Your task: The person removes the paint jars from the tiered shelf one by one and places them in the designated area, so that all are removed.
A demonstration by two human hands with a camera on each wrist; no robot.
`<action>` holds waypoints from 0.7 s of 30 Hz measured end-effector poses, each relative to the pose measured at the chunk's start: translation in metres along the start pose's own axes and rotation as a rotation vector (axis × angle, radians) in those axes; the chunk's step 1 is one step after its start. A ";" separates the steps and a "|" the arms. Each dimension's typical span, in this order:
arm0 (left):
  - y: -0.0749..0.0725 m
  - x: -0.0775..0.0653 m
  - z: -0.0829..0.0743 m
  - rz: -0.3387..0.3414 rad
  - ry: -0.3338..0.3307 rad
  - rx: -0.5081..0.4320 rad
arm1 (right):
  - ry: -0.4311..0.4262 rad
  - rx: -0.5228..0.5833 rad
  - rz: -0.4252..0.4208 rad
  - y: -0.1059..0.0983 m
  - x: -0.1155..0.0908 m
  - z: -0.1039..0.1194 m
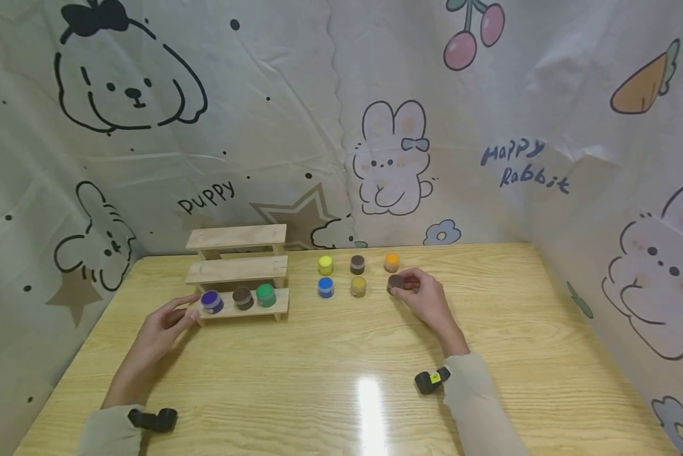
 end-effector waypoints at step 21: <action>0.000 -0.002 0.002 0.009 -0.025 0.021 | -0.182 0.126 -0.076 -0.017 -0.012 0.056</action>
Point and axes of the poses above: each hand's wrist, its own x-axis towards the middle knuckle, its own y-axis out of the palm, z = x × y, the point moved 5 cm from there along x, towards the middle knuckle, and after that the axes turned 10 degrees about -x, right-handed, at the moved point
